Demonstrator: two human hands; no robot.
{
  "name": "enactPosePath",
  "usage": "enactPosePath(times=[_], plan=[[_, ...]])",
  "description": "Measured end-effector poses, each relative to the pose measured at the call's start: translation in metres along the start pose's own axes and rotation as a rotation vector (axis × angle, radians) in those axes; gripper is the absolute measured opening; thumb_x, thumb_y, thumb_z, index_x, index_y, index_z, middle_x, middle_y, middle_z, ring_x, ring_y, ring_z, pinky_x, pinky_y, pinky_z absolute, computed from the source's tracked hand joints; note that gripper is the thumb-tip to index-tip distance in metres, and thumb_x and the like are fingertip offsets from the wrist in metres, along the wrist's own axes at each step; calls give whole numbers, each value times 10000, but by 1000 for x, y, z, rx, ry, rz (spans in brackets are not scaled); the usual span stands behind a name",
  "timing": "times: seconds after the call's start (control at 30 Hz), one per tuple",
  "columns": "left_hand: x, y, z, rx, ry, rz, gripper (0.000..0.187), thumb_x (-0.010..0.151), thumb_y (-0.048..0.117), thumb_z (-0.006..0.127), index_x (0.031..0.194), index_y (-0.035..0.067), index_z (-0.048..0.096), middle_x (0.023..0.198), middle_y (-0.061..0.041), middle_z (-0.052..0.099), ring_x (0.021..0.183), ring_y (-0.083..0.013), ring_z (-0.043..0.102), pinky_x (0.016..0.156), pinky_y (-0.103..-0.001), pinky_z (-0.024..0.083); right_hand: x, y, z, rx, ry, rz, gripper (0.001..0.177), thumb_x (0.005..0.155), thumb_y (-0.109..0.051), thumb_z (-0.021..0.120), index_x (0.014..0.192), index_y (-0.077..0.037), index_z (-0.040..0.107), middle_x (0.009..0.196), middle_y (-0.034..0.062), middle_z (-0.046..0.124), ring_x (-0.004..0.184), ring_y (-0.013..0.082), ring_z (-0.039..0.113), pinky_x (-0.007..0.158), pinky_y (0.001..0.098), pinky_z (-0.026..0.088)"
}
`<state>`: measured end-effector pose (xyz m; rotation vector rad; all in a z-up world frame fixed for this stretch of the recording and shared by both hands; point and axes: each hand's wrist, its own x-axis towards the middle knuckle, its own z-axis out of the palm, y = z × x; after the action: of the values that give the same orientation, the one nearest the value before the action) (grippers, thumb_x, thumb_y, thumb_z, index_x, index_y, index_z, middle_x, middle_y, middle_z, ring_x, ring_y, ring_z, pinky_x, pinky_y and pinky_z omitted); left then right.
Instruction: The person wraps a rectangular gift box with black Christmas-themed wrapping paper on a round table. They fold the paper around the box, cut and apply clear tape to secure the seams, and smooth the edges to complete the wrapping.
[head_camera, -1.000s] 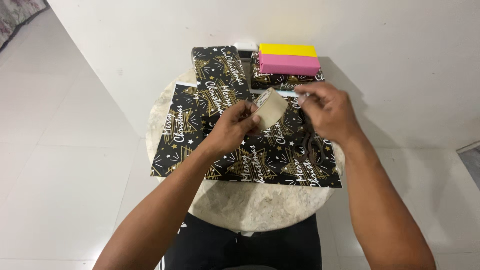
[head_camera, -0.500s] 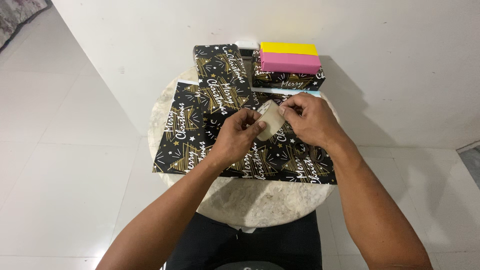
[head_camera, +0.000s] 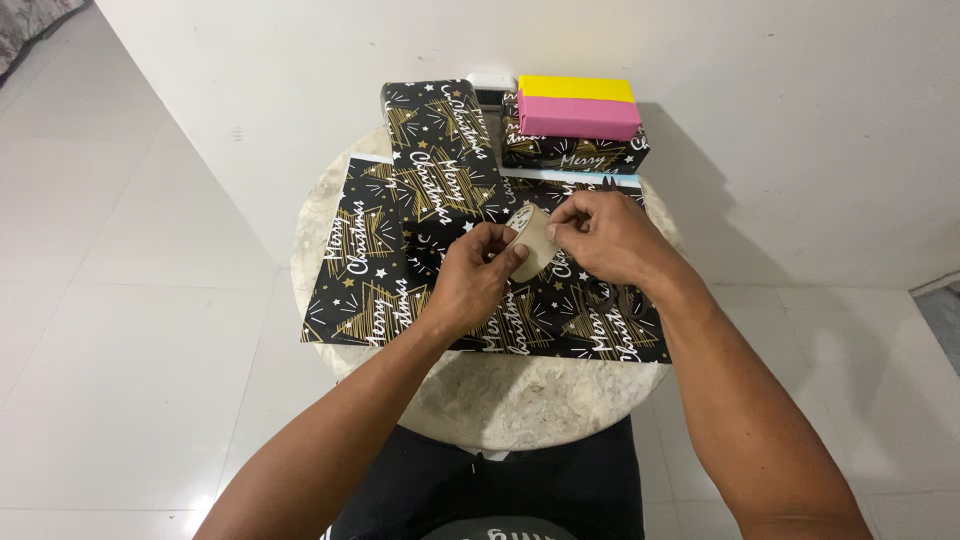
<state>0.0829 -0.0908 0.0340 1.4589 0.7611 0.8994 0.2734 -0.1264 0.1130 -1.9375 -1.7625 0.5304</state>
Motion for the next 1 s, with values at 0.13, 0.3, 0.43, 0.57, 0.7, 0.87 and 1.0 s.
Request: enactPosePath(times=[0.13,0.3,0.43,0.57,0.7,0.87,1.0], plan=[[-1,-2,1,31,5,-16,250,1007,240,632,1079,4,666,854,-42,680,678,-77,563,568,-256,482,-2,-9,-1,-44,-70,166,237,947,-232,665,1090,-59,742,851,135,752,671,183,656,646,371,524],[-5,4,1,127,8,-2,261,1005,272,634,1073,23,671,852,-28,692,739,-84,625,663,-272,538,-2,-10,-1,-74,-94,112,234,985,-256,608,1052,-56,710,838,111,736,695,184,669,650,392,543],[-9,13,3,251,29,-86,297,972,321,662,1038,32,668,842,-57,728,744,-117,647,692,-309,535,-2,-1,0,-102,-60,-82,196,937,-204,620,1002,-29,682,918,133,730,797,226,695,740,397,551],[-7,22,2,395,17,-116,323,954,360,661,1028,46,659,831,-85,737,712,-149,684,659,-331,541,-2,1,3,-193,-84,-87,184,966,-189,565,1019,-31,644,982,144,697,866,263,689,798,428,541],[-4,22,4,422,3,-125,312,952,353,659,1030,51,657,802,-105,730,666,-182,687,614,-359,542,-5,0,4,-248,-79,-119,186,985,-187,526,1021,-27,612,978,138,669,883,266,683,816,436,543],[-1,13,5,368,17,-83,312,938,317,689,989,13,649,790,-122,724,677,-188,674,617,-358,537,-7,3,4,-237,-72,-137,168,950,-179,550,997,-32,615,997,136,658,900,288,660,818,442,529],[-1,7,6,375,45,-51,292,919,283,713,970,3,651,790,-119,709,670,-178,668,607,-348,531,-3,3,4,-247,-92,-201,176,938,-186,573,974,-22,627,1007,144,646,898,290,650,825,428,529]])
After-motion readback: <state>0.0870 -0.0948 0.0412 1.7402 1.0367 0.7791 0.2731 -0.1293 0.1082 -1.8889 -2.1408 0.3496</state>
